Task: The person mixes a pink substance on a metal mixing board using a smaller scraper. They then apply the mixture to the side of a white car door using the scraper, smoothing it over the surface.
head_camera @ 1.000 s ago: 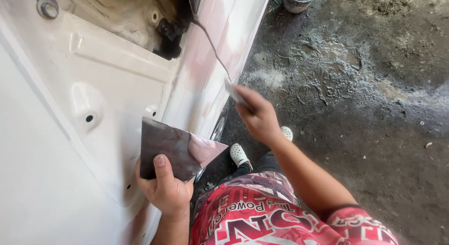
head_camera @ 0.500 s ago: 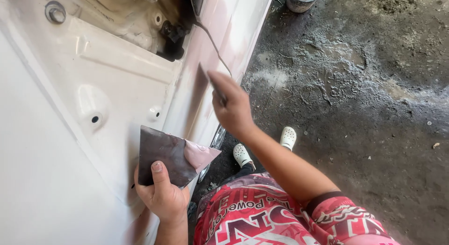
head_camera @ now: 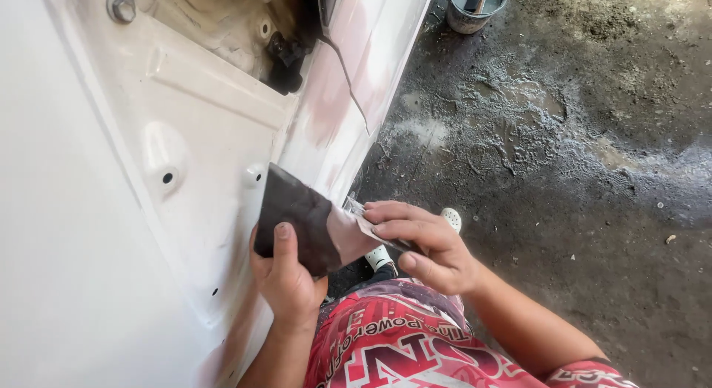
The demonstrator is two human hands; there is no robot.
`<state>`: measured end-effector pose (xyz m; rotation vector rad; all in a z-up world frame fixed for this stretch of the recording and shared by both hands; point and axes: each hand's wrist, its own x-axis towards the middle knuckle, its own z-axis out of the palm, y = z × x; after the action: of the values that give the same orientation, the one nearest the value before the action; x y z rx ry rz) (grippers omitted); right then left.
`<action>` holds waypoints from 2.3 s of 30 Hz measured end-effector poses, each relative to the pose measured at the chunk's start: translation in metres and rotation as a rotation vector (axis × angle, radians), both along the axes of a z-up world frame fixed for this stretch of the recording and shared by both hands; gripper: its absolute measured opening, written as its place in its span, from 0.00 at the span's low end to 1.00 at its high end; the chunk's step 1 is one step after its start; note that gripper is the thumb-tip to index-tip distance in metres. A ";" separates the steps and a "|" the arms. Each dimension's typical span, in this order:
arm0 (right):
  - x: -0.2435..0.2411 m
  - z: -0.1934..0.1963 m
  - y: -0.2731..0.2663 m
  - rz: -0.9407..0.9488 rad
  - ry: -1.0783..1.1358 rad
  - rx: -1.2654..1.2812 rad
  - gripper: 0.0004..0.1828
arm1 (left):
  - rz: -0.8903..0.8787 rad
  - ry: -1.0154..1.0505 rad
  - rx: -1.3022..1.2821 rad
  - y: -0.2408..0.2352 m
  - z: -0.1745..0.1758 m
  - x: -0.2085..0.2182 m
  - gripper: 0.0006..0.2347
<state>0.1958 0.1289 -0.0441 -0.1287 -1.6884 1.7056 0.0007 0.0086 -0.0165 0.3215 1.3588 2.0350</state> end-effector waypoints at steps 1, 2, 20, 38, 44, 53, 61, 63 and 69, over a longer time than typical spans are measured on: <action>0.000 -0.006 0.003 -0.002 -0.001 -0.001 0.23 | -0.002 -0.001 -0.001 0.000 0.004 0.000 0.13; -0.001 -0.014 0.004 0.003 -0.067 0.016 0.22 | -0.006 0.001 0.030 -0.001 0.008 -0.001 0.13; -0.076 -0.104 0.104 0.031 -0.074 -1.313 0.25 | 0.056 0.178 -0.059 -0.023 0.006 -0.006 0.16; -0.105 -0.077 0.124 0.023 -0.196 -1.272 0.25 | 0.053 0.123 -0.087 -0.010 0.002 0.001 0.14; -0.093 -0.064 0.121 0.061 -0.119 -1.243 0.27 | 0.055 0.112 -0.085 -0.012 -0.006 -0.003 0.14; -0.078 -0.093 0.116 -0.020 -0.069 -1.311 0.28 | 0.010 0.130 -0.083 -0.005 0.000 -0.002 0.15; -0.099 -0.095 0.125 -0.037 -0.133 -1.346 0.25 | -0.013 0.155 -0.111 -0.006 0.000 -0.002 0.15; -0.104 -0.093 0.125 -0.049 -0.167 -1.347 0.24 | -0.020 0.147 -0.104 -0.007 -0.001 -0.002 0.15; -0.106 -0.073 0.129 -0.057 -0.156 -1.258 0.24 | -0.001 0.141 -0.107 -0.007 -0.001 0.000 0.15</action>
<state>0.0898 0.2574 -0.1171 -0.8745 -0.4504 2.4880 0.0003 0.0013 -0.0176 0.4249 1.5466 1.9611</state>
